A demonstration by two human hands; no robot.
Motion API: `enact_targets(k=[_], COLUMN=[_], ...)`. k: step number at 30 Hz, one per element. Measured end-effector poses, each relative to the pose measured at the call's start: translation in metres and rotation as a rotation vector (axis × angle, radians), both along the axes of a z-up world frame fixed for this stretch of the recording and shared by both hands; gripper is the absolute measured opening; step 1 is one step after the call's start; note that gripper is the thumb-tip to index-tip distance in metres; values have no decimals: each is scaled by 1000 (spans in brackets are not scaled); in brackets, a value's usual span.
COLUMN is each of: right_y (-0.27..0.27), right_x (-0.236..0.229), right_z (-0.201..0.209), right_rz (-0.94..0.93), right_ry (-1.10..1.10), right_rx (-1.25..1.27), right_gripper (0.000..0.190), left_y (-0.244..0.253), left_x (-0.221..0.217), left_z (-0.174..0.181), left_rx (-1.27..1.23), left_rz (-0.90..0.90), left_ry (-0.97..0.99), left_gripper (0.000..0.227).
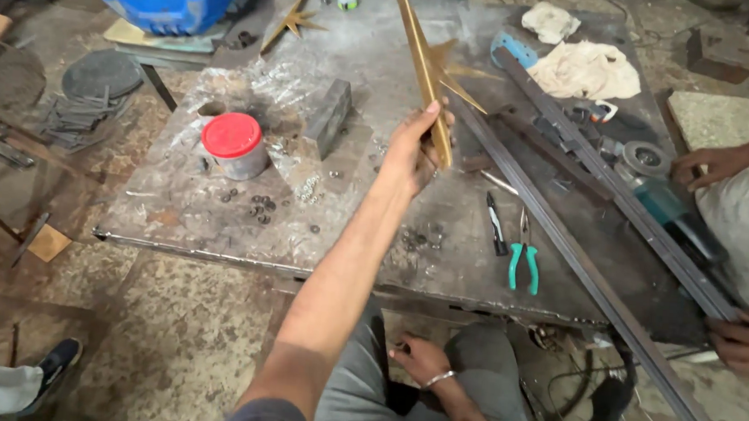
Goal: Measure, mark, and hammer a decorative metal star piece as part of a manufacturing process.
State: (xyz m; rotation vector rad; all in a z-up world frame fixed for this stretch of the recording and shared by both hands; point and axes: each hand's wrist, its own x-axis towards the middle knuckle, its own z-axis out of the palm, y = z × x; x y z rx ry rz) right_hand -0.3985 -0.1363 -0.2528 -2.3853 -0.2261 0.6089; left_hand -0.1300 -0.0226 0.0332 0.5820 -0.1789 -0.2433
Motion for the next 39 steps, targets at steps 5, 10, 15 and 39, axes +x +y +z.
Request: enact_targets(k=[5, 10, 15, 39], right_y=[1, 4, 4, -3], right_x=[-5, -8, -9, -8], right_z=[1, 29, 30, 21], right_rz=[-41, -64, -51, -24], right_ry=[-24, 45, 42, 12], right_rx=[81, -12, -10, -8], right_gripper=[42, 42, 42, 40], left_y=[0, 8, 19, 22], left_x=[-48, -87, -113, -142], left_z=[-18, -19, -19, 13], left_rx=[-136, -200, -174, -702], left_rz=[-2, 55, 140, -147], left_ry=[-15, -27, -30, 102], left_gripper=[27, 28, 33, 38])
